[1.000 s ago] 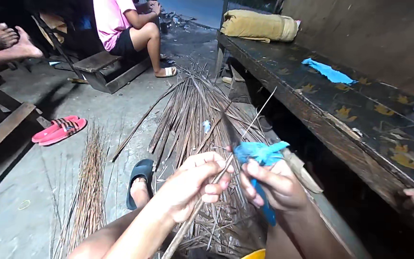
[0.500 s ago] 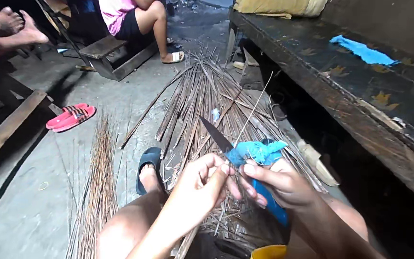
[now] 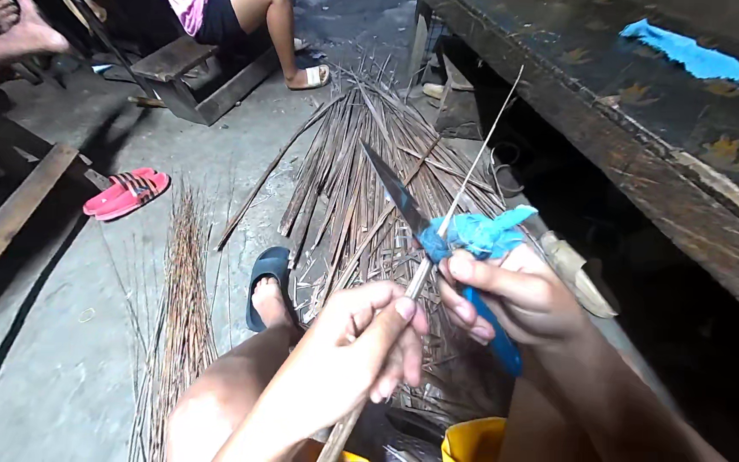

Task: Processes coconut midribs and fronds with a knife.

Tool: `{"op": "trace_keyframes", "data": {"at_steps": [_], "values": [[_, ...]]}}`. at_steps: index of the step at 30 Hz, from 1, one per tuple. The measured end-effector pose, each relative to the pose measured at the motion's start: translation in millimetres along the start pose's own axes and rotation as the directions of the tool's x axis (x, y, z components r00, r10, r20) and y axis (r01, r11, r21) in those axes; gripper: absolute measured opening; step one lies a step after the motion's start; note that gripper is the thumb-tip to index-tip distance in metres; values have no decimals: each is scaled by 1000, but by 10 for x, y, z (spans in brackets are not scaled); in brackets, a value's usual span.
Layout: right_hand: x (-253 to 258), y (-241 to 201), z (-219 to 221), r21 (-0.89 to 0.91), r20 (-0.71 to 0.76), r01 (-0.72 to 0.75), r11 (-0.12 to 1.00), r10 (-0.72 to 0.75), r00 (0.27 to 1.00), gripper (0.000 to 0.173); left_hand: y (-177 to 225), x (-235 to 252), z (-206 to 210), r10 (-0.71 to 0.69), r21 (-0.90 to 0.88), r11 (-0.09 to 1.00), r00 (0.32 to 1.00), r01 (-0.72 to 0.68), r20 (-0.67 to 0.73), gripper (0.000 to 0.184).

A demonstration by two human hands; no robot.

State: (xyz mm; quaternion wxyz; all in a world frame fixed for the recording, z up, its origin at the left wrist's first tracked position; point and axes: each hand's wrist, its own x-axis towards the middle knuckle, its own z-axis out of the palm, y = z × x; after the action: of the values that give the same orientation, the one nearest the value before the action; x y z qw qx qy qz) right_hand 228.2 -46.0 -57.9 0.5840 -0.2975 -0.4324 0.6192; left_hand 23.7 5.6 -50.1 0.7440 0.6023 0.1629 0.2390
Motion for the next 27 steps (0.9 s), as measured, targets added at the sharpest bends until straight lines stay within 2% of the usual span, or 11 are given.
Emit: {"op": "trace_keyframes", "data": {"at_steps": [4, 8, 13, 21, 27], "values": [[-42, 33, 16, 29, 137, -78, 997, 73, 988, 7, -9, -19, 6, -61, -218, 974, 998, 66, 32, 31], [-54, 153, 113, 24, 244, -81, 996, 72, 967, 16, -5, -50, -5, -41, -323, 945, 999, 50, 36, 35], [-31, 175, 100, -47, 218, 1, 999, 9, 976, 7, 15, -64, -9, -34, -350, 935, 997, 54, 64, 31], [16, 197, 36, -142, 218, 131, 981, -98, 971, 2, 38, -96, -83, -106, -421, 894, 985, 155, 137, 34], [45, 178, 38, -161, 228, 134, 978, -95, 969, 7, 12, -110, -96, -22, -326, 943, 992, 61, 124, 30]]}}
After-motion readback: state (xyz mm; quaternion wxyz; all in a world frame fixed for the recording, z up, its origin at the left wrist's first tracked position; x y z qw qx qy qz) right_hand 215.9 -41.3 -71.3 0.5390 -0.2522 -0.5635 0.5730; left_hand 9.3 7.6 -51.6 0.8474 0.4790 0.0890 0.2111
